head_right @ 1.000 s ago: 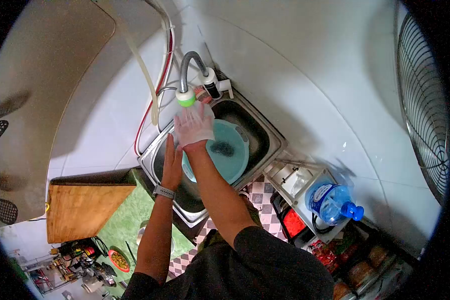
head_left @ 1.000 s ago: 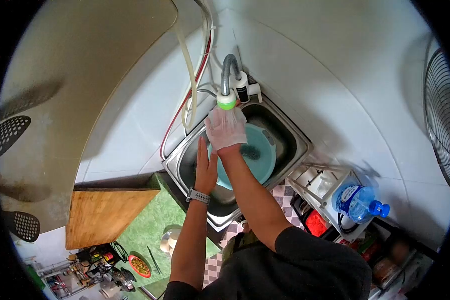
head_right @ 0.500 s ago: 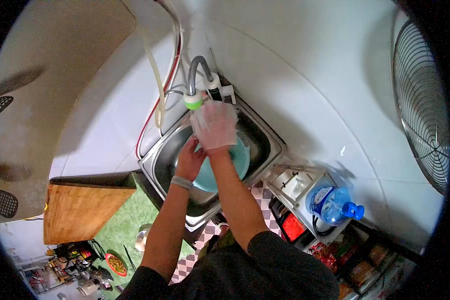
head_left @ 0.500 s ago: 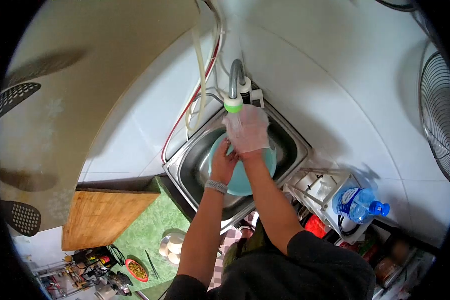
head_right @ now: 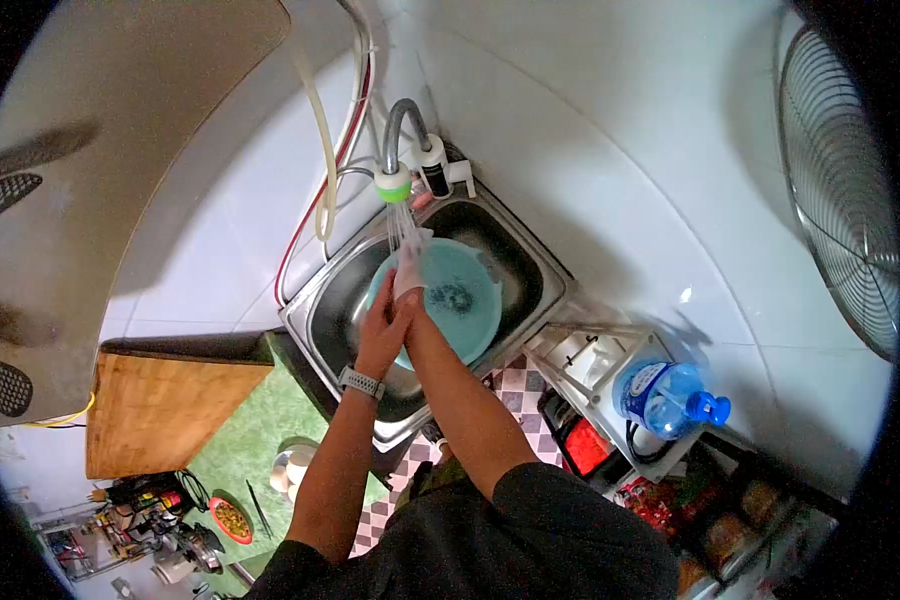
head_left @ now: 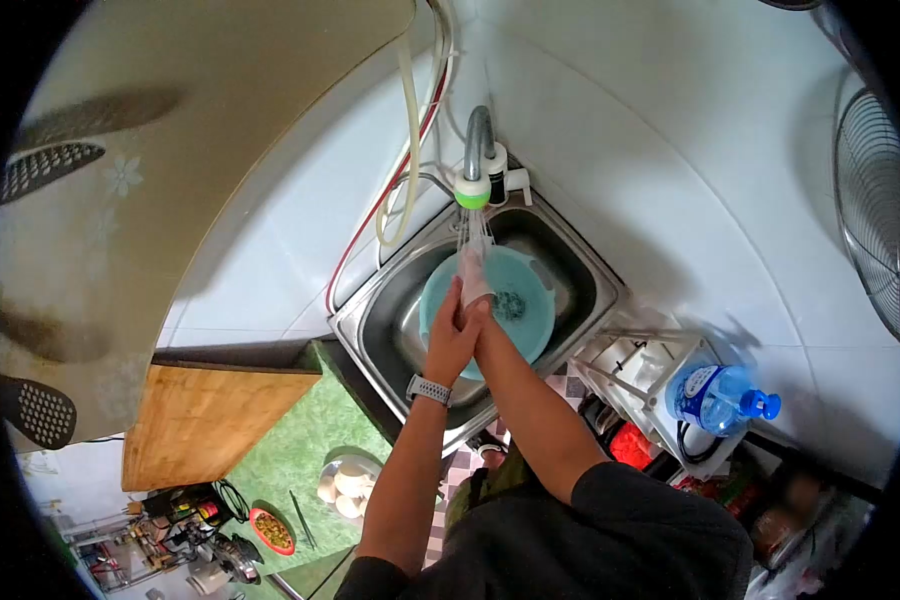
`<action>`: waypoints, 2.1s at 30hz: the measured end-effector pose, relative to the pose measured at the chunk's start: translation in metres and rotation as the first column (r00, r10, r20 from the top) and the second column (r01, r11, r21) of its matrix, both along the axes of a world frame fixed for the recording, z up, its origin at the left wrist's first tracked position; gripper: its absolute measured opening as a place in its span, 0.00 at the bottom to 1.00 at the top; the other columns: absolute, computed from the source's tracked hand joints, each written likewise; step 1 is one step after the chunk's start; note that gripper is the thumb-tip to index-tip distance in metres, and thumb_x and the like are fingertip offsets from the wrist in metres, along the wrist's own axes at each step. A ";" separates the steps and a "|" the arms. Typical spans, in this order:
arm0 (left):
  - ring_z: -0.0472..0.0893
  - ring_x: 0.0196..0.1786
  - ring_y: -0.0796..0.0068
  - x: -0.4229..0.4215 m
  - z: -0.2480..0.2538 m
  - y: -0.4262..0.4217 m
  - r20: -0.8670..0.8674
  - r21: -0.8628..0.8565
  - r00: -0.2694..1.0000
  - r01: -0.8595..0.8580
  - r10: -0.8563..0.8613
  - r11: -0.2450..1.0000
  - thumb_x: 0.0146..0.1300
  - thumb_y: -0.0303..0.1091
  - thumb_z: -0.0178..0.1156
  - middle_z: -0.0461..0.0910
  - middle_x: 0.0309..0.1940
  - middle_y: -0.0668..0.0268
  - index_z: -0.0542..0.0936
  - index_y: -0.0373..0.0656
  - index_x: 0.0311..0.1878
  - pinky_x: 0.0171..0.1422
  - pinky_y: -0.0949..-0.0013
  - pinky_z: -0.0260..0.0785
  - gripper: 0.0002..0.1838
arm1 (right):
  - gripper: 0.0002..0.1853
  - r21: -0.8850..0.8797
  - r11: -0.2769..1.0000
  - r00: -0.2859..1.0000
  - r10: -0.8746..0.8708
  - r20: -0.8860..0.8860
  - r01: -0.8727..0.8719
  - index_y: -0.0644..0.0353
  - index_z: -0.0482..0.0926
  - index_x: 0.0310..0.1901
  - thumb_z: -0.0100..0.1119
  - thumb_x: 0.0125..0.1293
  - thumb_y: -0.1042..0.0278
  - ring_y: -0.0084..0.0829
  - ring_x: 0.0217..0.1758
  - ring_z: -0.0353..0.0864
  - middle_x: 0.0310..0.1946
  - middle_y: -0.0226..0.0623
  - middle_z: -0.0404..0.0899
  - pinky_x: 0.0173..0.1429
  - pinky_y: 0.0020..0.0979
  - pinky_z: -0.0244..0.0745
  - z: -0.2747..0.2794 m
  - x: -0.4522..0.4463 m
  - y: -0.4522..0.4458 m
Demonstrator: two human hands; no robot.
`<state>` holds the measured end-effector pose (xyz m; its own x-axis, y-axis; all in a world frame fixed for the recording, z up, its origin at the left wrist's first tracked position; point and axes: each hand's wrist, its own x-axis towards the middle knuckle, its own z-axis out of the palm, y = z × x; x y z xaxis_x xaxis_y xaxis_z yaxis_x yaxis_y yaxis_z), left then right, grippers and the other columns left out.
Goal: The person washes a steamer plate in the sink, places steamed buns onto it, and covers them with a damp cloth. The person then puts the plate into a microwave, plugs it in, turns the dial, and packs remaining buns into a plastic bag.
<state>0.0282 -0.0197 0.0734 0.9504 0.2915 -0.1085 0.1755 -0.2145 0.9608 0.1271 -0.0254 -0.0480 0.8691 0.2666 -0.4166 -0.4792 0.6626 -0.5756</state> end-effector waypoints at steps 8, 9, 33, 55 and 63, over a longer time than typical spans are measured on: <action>0.79 0.50 0.75 -0.055 -0.042 0.000 -0.197 -0.385 0.923 -0.384 0.332 0.839 0.80 0.52 0.48 0.82 0.48 0.64 0.80 0.36 0.55 0.56 0.68 0.71 0.25 | 0.36 -0.856 0.483 0.853 0.511 0.103 -0.186 0.58 0.56 0.77 0.47 0.76 0.45 0.50 0.80 0.54 0.76 0.52 0.58 0.81 0.45 0.49 0.017 -0.043 -0.014; 0.80 0.44 0.78 -0.067 -0.038 0.009 -0.205 -0.449 0.913 -0.408 0.353 0.795 0.80 0.53 0.48 0.83 0.42 0.67 0.82 0.38 0.50 0.50 0.70 0.72 0.25 | 0.39 -0.863 0.504 0.883 0.420 0.211 -0.033 0.56 0.55 0.78 0.48 0.74 0.42 0.51 0.81 0.51 0.76 0.52 0.57 0.81 0.50 0.49 0.035 -0.068 -0.006; 0.82 0.41 0.81 -0.150 -0.018 0.034 -0.039 -0.062 0.957 -0.289 0.287 0.955 0.72 0.34 0.57 0.87 0.39 0.64 0.83 0.33 0.56 0.47 0.73 0.74 0.17 | 0.44 -0.939 0.257 0.797 0.603 -0.028 -0.228 0.63 0.58 0.75 0.56 0.68 0.38 0.57 0.72 0.66 0.68 0.60 0.67 0.76 0.47 0.60 0.055 -0.120 0.022; 0.72 0.31 0.84 -0.157 0.032 0.098 -0.007 -0.145 0.950 -0.310 0.313 0.940 0.69 0.35 0.62 0.77 0.27 0.69 0.77 0.36 0.37 0.36 0.75 0.67 0.10 | 0.32 -0.690 0.696 0.936 0.343 0.080 -0.196 0.66 0.75 0.48 0.82 0.50 0.54 0.40 0.45 0.84 0.44 0.46 0.83 0.48 0.40 0.80 0.086 -0.118 0.024; 0.68 0.25 0.85 -0.147 0.036 0.118 -0.170 -0.012 0.947 -0.279 0.273 0.960 0.66 0.39 0.68 0.73 0.21 0.77 0.77 0.41 0.32 0.29 0.73 0.61 0.14 | 0.28 -0.810 0.558 0.923 0.382 0.054 -0.183 0.66 0.74 0.49 0.79 0.53 0.60 0.39 0.39 0.85 0.40 0.45 0.83 0.41 0.40 0.81 0.067 -0.103 0.018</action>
<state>-0.1190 0.0986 0.1091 0.8013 0.5332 -0.2714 0.3794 -0.1020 0.9196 0.0243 -0.0076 0.0193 0.8945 0.1732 -0.4122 -0.3681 -0.2377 -0.8989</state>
